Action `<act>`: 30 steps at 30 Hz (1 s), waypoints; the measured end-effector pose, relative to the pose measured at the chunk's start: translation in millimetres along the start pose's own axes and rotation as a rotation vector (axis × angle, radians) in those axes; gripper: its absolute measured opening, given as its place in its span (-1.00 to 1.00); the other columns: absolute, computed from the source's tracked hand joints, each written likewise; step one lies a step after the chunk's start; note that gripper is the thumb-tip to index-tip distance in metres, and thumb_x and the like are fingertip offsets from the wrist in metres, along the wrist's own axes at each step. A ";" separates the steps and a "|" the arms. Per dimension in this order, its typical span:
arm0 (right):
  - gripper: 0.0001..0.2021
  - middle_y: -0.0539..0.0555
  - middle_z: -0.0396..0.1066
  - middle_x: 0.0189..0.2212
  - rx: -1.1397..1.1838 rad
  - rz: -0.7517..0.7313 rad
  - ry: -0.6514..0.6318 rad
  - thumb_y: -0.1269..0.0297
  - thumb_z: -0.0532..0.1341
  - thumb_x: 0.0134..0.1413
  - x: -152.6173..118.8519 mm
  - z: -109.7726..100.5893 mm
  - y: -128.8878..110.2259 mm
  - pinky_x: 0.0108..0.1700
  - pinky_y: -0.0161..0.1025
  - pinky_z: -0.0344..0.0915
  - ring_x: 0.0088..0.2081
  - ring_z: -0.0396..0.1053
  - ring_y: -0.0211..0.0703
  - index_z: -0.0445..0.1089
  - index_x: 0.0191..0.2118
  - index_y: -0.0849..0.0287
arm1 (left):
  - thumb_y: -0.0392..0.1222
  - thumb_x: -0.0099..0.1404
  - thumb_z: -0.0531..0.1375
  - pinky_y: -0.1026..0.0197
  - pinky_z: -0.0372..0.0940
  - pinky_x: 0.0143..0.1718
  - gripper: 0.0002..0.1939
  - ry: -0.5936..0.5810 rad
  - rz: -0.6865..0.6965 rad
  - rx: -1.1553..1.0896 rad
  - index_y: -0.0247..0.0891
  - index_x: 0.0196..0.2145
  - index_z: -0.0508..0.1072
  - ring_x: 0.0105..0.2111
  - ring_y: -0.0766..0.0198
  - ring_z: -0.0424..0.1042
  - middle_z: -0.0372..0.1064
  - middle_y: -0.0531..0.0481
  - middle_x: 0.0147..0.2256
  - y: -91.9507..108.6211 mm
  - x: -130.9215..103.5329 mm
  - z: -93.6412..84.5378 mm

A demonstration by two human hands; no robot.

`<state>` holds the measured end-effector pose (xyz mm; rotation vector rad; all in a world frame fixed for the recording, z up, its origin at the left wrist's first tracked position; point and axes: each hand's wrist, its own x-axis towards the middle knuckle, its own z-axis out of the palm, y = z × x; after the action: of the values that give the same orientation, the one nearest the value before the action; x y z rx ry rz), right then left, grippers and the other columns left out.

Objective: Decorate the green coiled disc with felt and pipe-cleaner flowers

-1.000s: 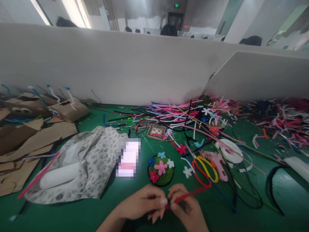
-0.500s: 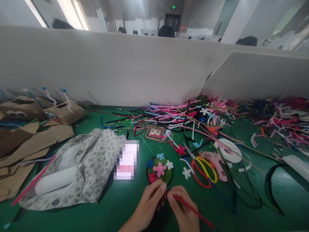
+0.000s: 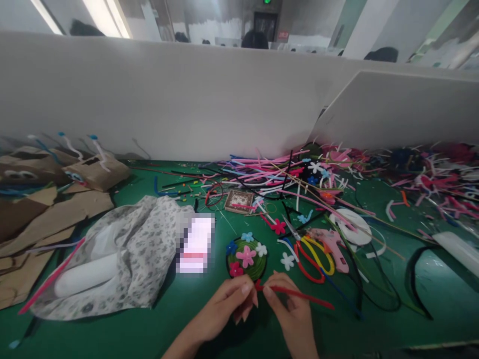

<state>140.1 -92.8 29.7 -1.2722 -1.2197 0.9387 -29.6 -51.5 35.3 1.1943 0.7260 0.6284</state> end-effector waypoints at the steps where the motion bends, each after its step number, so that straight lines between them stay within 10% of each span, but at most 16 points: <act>1: -0.86 0.00 0.40 -0.41 0.007 0.028 0.003 0.23 0.26 0.13 0.8 -0.7 1.3 -0.09 -0.22 0.29 -0.28 0.39 -0.16 0.45 -0.43 0.08 | 0.18 0.39 -0.03 0.35 0.06 -0.56 -0.52 0.011 0.010 0.019 -0.30 -0.39 0.38 -0.59 0.39 0.16 0.17 0.11 -0.58 -0.4 -0.4 3.0; 13: -0.88 0.00 0.44 -0.43 0.045 0.054 -0.223 0.24 0.28 0.10 7.4 -4.9 5.5 -0.22 -0.27 0.35 -0.32 0.43 -0.20 0.47 -0.42 0.11 | 0.15 0.39 -0.01 0.31 0.00 -0.55 -0.52 0.066 -0.018 0.145 -0.24 -0.54 0.20 -0.60 0.40 0.09 0.10 0.14 -0.62 -2.3 0.3 5.3; 23: -0.84 -0.11 0.45 -0.44 -0.547 -0.591 -0.139 0.50 0.29 0.02 7.6 -12.2 -21.8 0.29 0.04 -0.11 -0.38 0.41 -0.29 0.36 -0.34 0.08 | 0.27 0.26 0.11 0.32 -0.12 -0.63 -0.47 -0.045 -0.083 -0.056 -0.22 -0.59 0.18 -0.69 0.45 -0.02 0.05 0.19 -0.70 -2.5 2.6 2.4; 30: -0.86 -0.12 0.41 -0.48 -0.354 -0.418 -0.134 0.48 0.26 0.05 4.5 -5.9 -11.7 0.20 -0.03 0.09 -0.43 0.40 -0.32 0.35 -0.39 0.07 | 0.26 0.25 0.12 0.30 -0.12 -0.62 -0.47 -0.065 -0.108 -0.128 -0.23 -0.61 0.19 -0.69 0.45 -0.02 0.05 0.18 -0.71 -3.2 -0.3 8.8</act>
<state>145.2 -90.8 42.5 -1.1670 -1.7323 0.5223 -22.8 -57.8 34.1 1.0463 0.6809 0.5362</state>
